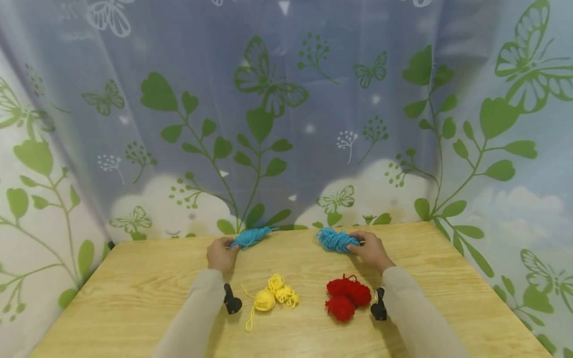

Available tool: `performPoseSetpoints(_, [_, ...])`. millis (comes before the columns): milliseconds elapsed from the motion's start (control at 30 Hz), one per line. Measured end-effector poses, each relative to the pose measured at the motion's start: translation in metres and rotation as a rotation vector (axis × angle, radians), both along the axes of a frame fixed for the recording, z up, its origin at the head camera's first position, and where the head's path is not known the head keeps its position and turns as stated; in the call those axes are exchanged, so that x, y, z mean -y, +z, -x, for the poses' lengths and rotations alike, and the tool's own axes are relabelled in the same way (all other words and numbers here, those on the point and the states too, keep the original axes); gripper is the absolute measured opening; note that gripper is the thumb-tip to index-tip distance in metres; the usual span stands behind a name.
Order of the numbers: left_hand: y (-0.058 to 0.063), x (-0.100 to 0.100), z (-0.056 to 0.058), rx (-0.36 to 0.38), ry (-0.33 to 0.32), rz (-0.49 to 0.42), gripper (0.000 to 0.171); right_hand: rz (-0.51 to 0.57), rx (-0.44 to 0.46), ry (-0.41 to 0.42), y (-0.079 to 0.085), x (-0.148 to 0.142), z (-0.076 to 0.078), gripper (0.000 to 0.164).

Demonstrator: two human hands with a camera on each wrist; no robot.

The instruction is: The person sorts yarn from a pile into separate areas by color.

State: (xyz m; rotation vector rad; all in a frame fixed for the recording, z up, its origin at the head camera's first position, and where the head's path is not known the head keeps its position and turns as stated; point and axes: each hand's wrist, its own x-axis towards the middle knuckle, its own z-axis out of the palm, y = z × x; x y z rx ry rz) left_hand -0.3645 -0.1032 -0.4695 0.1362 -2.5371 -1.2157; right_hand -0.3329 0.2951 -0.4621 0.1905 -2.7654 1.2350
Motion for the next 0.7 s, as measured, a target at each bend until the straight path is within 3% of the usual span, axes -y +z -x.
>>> performPoseSetpoints(300, [0.001, 0.000, 0.001, -0.014, 0.056, -0.061, 0.013, 0.023, 0.003, -0.021, 0.001, 0.002, 0.000, 0.037])
performPoseSetpoints(700, [0.028, -0.022, -0.005, -0.148, -0.071, -0.198, 0.009, 0.024, -0.005, -0.035, 0.004, 0.008, -0.005, 0.035])
